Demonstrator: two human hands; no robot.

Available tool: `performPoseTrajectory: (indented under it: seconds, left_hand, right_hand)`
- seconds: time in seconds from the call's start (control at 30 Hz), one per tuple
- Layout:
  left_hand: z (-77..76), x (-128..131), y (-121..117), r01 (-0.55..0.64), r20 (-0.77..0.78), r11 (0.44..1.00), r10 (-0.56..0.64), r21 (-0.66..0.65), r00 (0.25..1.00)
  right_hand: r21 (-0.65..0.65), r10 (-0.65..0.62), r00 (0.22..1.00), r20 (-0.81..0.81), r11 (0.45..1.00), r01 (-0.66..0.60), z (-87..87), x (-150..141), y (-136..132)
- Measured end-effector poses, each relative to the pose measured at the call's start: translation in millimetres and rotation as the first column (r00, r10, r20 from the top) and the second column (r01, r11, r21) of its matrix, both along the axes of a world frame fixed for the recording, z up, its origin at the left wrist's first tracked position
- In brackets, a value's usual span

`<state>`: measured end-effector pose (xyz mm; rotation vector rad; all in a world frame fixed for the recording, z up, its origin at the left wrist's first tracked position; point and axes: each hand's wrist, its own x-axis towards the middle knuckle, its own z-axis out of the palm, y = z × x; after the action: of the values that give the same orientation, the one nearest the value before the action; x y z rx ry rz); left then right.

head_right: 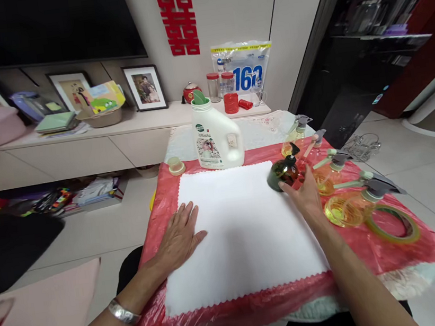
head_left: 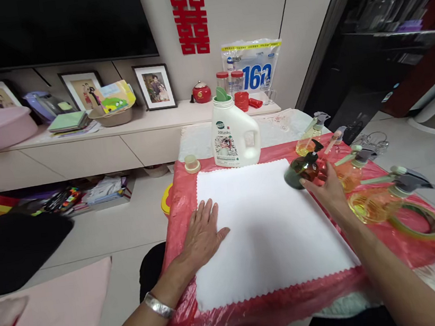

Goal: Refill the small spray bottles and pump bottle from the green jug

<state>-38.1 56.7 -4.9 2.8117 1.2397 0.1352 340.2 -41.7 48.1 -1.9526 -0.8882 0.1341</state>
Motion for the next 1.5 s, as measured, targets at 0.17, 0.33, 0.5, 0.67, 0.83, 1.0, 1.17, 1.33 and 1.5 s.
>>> performPoseTrajectory:
  seconds: [0.17,0.33,0.5,0.67,0.83,1.0,1.17,1.33,1.5]
  left_hand:
    - [-8.4,-2,-2,0.001,0.066,0.998,-0.005,0.058,0.998]
    - [-5.7,-1,-4,-0.015,0.082,1.0,0.014,0.017,0.997]
    - [4.2,0,-6,-0.023,0.09,0.997,0.029,-0.069,0.996]
    - [13.1,2,-7,-0.035,0.09,0.989,0.048,-0.141,0.995]
    - [21.0,3,-8,-0.042,0.074,0.98,0.057,-0.192,0.996]
    - [23.5,3,-7,-0.038,0.073,0.977,0.054,-0.21,0.996]
    - [15.3,2,-6,-0.037,0.098,0.983,0.055,-0.178,0.994]
    - [11.1,3,-5,-0.037,0.088,0.989,0.05,-0.145,0.995]
    - [8.3,3,-4,-0.036,0.099,0.993,0.047,-0.113,0.994]
  right_hand:
    - [0.005,-0.086,0.988,-0.126,0.996,0.088,-6.3,-45,-33]
    - [0.075,0.16,0.985,-0.06,0.985,-0.156,7.8,-85,-26]
    - [0.072,0.265,0.963,0.049,0.961,-0.268,53.4,-66,77]
    - [0.029,0.287,0.957,0.048,0.957,-0.289,74.8,-51,176]
    - [-0.005,0.207,0.969,-0.133,0.978,-0.209,62.2,-53,221]
    - [0.064,0.151,0.944,-0.294,0.988,-0.138,58.3,-59,236]
    - [0.194,0.174,0.935,-0.309,0.974,-0.117,82.3,-51,209]
    - [0.258,0.198,0.936,-0.293,0.959,-0.122,89.0,-51,139]
    - [0.213,0.227,0.918,-0.324,0.963,-0.163,64.7,-66,78]
